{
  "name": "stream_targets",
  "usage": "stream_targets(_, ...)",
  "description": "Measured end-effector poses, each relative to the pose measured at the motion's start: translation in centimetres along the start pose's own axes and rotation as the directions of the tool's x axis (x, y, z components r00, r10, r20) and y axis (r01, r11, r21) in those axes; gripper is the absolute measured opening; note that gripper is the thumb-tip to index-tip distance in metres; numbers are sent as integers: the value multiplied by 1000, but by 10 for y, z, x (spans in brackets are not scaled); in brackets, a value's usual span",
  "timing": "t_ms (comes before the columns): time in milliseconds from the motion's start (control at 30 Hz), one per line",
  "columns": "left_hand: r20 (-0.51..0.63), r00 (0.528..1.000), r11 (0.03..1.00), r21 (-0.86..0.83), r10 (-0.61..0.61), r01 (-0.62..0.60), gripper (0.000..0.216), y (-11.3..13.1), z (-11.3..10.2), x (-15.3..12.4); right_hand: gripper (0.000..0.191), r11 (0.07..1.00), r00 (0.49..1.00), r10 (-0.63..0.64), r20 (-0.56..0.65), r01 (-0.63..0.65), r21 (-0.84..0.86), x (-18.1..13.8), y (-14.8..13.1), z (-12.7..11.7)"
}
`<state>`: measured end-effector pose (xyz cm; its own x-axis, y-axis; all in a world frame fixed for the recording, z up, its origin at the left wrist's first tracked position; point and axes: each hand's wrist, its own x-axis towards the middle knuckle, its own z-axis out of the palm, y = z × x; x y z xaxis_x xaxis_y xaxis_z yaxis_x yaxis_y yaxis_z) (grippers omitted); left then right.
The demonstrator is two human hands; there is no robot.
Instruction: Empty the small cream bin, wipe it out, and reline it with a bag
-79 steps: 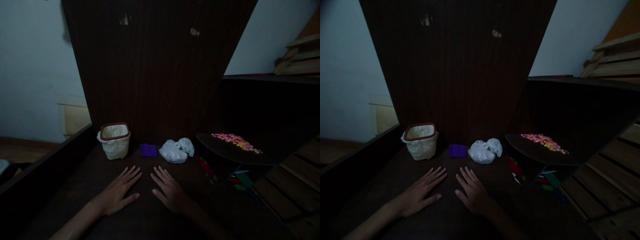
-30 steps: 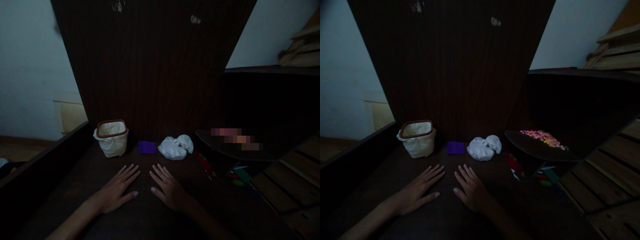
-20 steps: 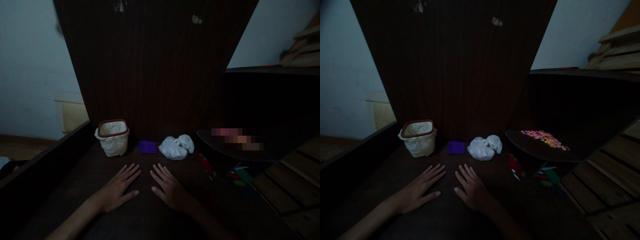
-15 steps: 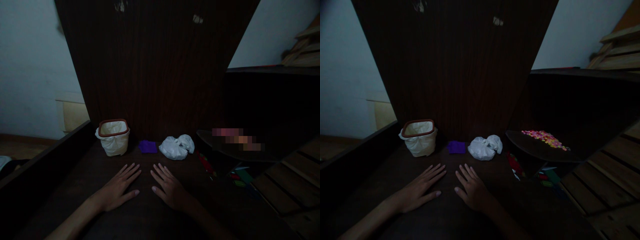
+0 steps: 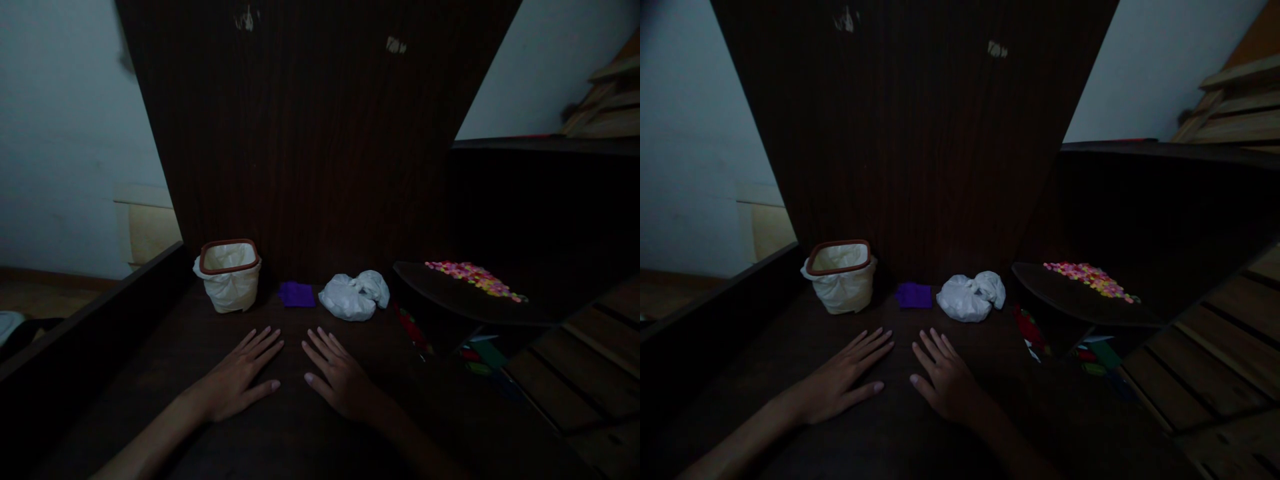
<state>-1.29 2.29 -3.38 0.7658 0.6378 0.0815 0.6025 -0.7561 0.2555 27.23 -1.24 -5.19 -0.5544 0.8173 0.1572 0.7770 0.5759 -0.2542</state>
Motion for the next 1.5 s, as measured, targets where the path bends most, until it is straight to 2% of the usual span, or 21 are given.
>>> stream_targets(133, -25, 1000, 1000, -3, 19, -19, 69, -3, 3, 0, 57, 1000, 1000, -5, -15, 5, 15, 0, 0, 0)
stream_targets(367, -11, 1000, 1000, -16, 8, -8, 69, -2, 3, 0, 61, 999, 997, 31, 67, -33, 29, 2, -3, -6)
stream_targets(667, -49, 999, 999, -22, 23, -24, 69, -3, 3, -1, 59, 999, 999, 29, 36, -30, 29, 2, -1, -2)
stream_targets(867, -30, 999, 999, -31, 12, -13, 68, -1, 2, -1, 61, 998, 995, 49, 89, -52, 26, 3, -4, -8)
stream_targets(1067, 49, 998, 999, -33, -36, 37, 70, 3, -4, 1, 61, 998, 994, 51, 95, -55, 37, 3, -5, -9)
stream_targets(1400, 29, 999, 1000, -9, -30, 30, 70, 4, -6, 4, 62, 995, 988, 84, 131, -90, 45, 6, -9, -14)
stream_targets(1500, -3, 1000, 999, 39, 17, -17, 66, 3, -9, 6, 63, 993, 984, 96, 149, -104, 50, 6, -12, -17)
